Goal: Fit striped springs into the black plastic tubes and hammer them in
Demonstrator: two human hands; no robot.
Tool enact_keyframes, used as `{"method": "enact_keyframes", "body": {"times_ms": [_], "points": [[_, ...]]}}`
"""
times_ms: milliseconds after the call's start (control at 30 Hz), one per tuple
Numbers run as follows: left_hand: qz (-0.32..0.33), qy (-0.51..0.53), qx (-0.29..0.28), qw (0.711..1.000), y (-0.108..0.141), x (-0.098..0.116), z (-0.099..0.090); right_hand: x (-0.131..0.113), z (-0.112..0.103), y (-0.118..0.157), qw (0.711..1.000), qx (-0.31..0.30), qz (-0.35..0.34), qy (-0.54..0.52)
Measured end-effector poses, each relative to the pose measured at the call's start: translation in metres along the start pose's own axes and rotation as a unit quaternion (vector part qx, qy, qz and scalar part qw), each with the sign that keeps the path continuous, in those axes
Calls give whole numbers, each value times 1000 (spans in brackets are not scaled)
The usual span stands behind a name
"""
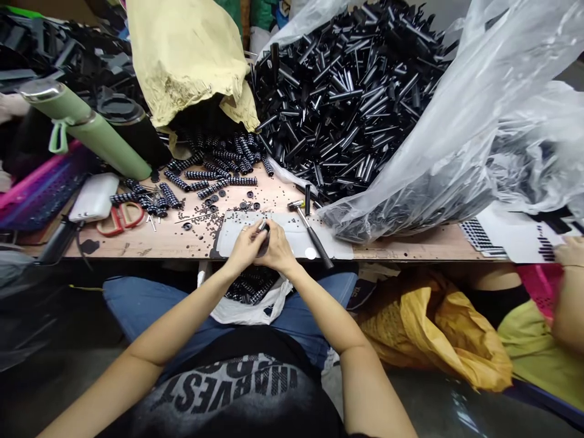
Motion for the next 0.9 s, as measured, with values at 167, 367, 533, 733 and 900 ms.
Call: {"method": "enact_keyframes", "body": {"times_ms": [167, 367, 533, 733, 900], "points": [[235, -382, -23, 893, 18, 21, 20, 29, -23, 14, 987, 17, 80, 141], [362, -399, -85, 838, 13, 12, 13, 78, -105, 48, 904, 31, 285, 318], [356, -324, -60, 875, 2, 4, 2, 53, -87, 51, 902, -18, 301, 310], [345, -388, -58, 853, 7, 7, 6, 48, -61, 58, 868, -83, 354, 338], [337, -446, -60, 827, 14, 16, 8, 62, -89, 77, 913, -15, 341, 221]]}}
Point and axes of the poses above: each hand's wrist, its own y-axis away from the middle knuckle, its own z-axis out of the palm, x = y × z, the point moved 10 cm from there along -y, towards the middle knuckle, and after that the axes turned 1 degree about -z, right-handed, at the moved point
